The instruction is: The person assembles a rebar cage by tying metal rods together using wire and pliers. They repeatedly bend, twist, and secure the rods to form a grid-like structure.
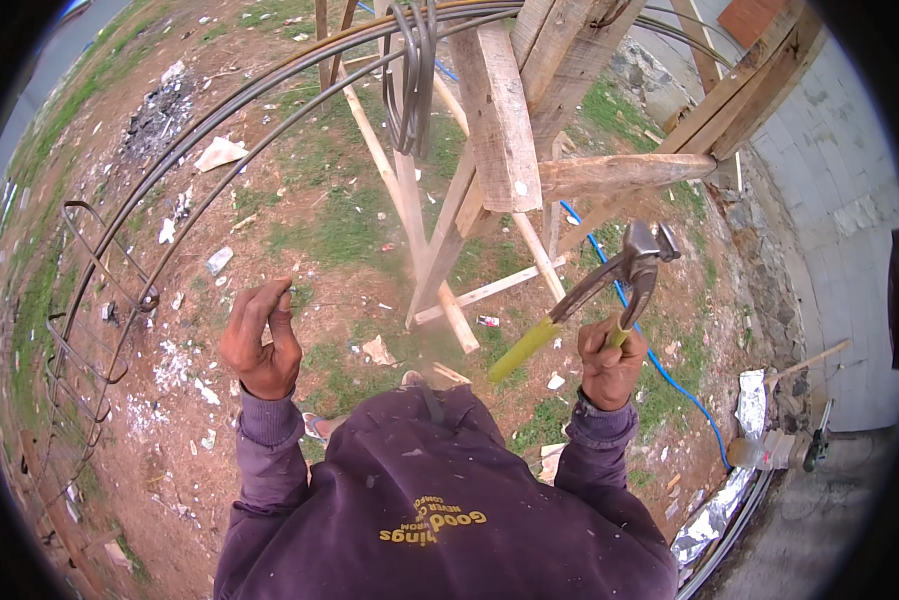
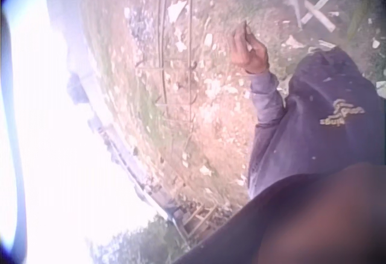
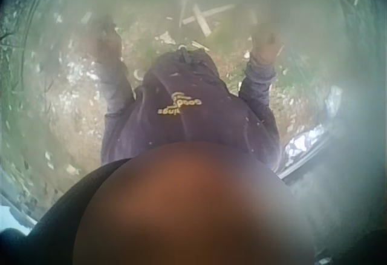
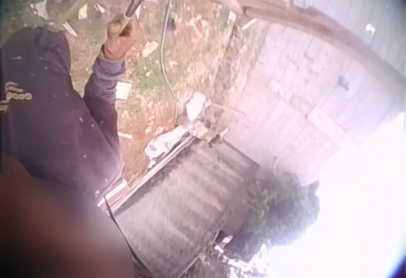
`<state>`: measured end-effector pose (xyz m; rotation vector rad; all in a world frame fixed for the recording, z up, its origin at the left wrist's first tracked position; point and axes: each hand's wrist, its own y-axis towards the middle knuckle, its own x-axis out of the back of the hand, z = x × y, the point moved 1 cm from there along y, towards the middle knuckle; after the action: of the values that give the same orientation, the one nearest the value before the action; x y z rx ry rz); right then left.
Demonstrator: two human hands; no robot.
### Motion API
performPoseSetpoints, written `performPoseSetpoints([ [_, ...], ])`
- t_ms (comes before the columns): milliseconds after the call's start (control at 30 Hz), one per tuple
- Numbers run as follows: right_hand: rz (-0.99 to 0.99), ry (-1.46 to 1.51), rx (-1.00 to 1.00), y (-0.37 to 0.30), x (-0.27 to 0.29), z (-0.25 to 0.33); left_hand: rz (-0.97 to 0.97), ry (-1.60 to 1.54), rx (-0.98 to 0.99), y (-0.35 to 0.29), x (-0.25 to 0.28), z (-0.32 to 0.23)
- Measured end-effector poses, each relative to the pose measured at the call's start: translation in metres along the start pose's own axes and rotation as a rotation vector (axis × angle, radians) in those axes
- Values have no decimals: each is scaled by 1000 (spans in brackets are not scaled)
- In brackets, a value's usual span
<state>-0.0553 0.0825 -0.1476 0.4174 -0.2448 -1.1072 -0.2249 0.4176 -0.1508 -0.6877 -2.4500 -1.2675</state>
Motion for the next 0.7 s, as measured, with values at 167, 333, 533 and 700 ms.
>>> performPoseSetpoints([
  [167, -471, -240, 172, 76, 15, 18, 150, -19, 73, -47, -16, 13],
  [333, -572, -303, 250, 150, 5, -57, 136, -66, 218, -66, -14, 17],
  [533, -604, -615, 90, 83, -20, -176, -32, -76, 334, -81, -3, 17],
  [700, -432, -582, -119, 49, 1, -192, -83, -127, 456, -84, -5, 21],
])
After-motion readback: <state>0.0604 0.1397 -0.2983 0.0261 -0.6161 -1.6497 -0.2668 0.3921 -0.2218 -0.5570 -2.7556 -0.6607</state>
